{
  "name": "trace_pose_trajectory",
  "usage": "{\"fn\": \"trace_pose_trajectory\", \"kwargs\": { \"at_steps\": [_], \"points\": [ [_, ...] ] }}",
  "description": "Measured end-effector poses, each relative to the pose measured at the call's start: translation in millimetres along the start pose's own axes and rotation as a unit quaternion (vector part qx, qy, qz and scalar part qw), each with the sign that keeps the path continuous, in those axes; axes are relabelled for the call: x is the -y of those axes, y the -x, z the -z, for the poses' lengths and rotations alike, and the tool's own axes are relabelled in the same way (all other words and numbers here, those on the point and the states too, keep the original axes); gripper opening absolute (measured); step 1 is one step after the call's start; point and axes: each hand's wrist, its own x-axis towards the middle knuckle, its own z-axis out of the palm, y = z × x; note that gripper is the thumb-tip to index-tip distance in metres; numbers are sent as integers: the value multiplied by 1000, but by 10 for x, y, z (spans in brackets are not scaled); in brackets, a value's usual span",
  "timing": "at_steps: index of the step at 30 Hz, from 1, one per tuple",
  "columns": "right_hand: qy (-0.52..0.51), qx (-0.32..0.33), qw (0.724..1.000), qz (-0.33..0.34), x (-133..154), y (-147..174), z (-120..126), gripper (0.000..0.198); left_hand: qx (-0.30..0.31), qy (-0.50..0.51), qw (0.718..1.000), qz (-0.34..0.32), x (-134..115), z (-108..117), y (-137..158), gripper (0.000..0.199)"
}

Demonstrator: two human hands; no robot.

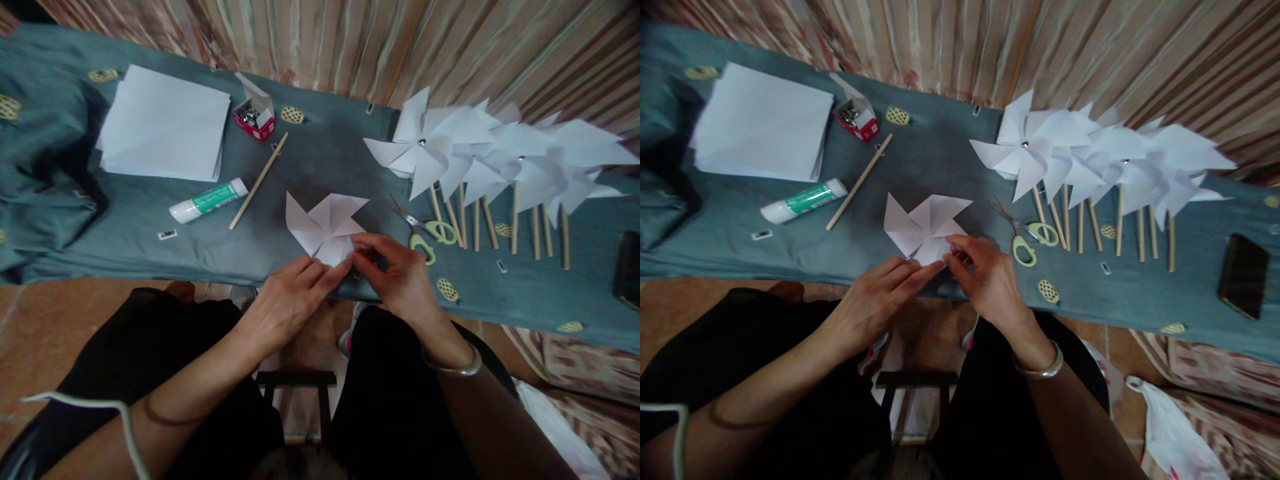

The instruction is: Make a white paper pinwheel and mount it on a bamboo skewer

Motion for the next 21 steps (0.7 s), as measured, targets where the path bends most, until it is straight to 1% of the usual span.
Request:
{"fn": "trace_pose_trajectory", "kwargs": {
  "at_steps": [4, 8, 11, 14, 18, 21],
  "points": [
    [70, -13, 996, 62, 51, -4, -54, 21, 4, 6, 1000, -9, -5, 12, -4, 31],
    [134, -30, 984, 115, 79, -14, -99, 16, -9, 4, 1000, -5, -11, 0, -11, 30],
    [159, -45, 976, 144, 71, -18, -142, 17, -21, -2, 1000, -5, -18, -8, -13, 30],
    [164, -47, 972, 159, 50, -14, -181, 18, -24, -3, 1000, -6, -23, -5, -12, 29],
    [145, -33, 977, 156, 31, 0, -207, 22, -13, 0, 1000, -3, -28, 11, -7, 31],
    [134, -29, 978, 154, 33, 10, -210, 23, -15, 2, 1000, -5, -28, 22, -4, 30]
  ]
}}
